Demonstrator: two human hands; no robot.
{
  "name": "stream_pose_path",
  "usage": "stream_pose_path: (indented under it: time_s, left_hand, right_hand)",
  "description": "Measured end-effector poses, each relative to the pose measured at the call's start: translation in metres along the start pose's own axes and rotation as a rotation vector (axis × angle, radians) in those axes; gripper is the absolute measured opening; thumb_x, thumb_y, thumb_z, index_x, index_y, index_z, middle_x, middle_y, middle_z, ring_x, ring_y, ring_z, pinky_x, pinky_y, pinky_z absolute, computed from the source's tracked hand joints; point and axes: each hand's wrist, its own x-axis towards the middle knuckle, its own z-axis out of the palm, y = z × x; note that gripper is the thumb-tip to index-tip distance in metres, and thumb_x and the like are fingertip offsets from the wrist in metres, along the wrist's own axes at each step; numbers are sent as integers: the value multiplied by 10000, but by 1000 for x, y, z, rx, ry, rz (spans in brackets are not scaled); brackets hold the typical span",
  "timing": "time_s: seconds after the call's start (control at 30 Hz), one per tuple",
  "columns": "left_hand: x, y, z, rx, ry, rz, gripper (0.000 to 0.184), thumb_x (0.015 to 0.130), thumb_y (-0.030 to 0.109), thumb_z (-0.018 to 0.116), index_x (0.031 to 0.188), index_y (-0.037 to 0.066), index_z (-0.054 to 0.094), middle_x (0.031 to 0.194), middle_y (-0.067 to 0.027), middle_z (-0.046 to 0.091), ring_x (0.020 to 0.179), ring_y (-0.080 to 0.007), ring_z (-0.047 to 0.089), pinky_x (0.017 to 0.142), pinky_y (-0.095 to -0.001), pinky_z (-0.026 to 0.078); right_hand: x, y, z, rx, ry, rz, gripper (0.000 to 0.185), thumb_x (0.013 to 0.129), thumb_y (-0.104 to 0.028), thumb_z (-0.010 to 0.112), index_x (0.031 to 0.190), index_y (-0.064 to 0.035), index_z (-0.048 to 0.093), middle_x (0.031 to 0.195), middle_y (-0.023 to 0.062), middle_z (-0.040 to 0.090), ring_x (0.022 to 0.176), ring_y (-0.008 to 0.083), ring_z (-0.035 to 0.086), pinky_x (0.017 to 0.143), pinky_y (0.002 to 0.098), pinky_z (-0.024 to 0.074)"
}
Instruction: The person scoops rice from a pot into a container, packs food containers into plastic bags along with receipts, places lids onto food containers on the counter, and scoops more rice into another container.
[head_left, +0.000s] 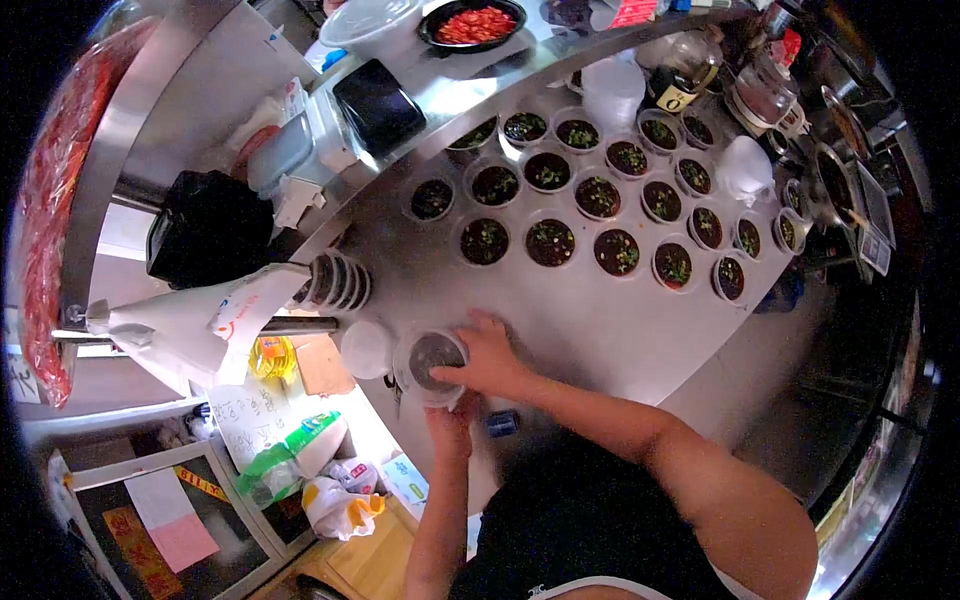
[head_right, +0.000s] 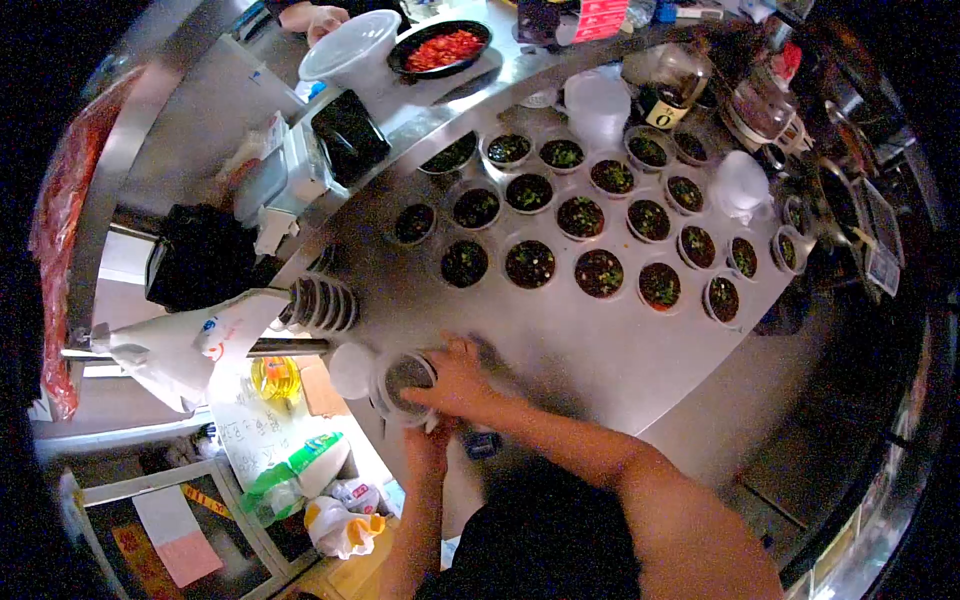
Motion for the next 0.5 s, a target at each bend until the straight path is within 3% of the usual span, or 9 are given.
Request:
stream_pose_path:
  time_s: [0.07, 0.17, 0.27, 0.4, 0.47, 0.5]
  left_hand:
    - [-4, -4, 13, -125, -31, 21, 406, 955, 358, 392, 1311, 170, 342, 1234, -66, 485, 1052, -231, 542, 807, -354, 509]
    - [9, 3, 26, -229, -45, 25, 402, 959, 336, 379, 1320, 162, 351, 1263, -61, 467, 1090, -239, 527, 858, -372, 499]
    - [44, 7, 27, -282, -71, 40, 388, 955, 329, 393, 1308, 168, 368, 1274, -62, 456, 1106, -235, 516, 874, -380, 492]
    - [68, 41, 54, -315, 6, 62, 376, 949, 322, 413, 1296, 181, 377, 1278, -73, 449, 1129, -242, 499, 886, -389, 485]
    - [108, 44, 45, -413, -118, 107, 370, 952, 305, 411, 1299, 185, 358, 1270, -75, 453, 1133, -253, 494, 874, -394, 491]
    - [120, 50, 45, -488, -165, 102, 367, 952, 293, 416, 1296, 183, 356, 1267, -76, 456, 1127, -259, 500, 864, -398, 495]
  right_hand:
    - [-6, -1, 11, -105, 48, 3, 691, 714, -463, 689, 1207, -12, 514, 1258, 231, 469, 1170, 351, 452, 996, 415, 341]
    - [6, 12, 30, 320, -9, 1, 686, 742, -472, 659, 1224, -12, 494, 1233, 234, 493, 1166, 352, 462, 991, 423, 343]
    - [36, 16, 40, 385, 91, -122, 731, 739, -502, 647, 1270, -36, 458, 1183, 231, 531, 1130, 389, 479, 984, 452, 352]
    - [82, 10, 24, 432, 20, -85, 670, 782, -495, 614, 1241, -26, 475, 1173, 217, 542, 1098, 367, 509, 973, 424, 365]
    - [102, 1, 5, 429, -11, -65, 616, 821, -490, 582, 1208, -19, 501, 1191, 201, 536, 1110, 341, 507, 960, 397, 373]
    - [106, -3, -9, 307, 102, -91, 559, 825, -463, 582, 1157, -16, 531, 1134, 206, 559, 1064, 345, 530, 926, 404, 398]
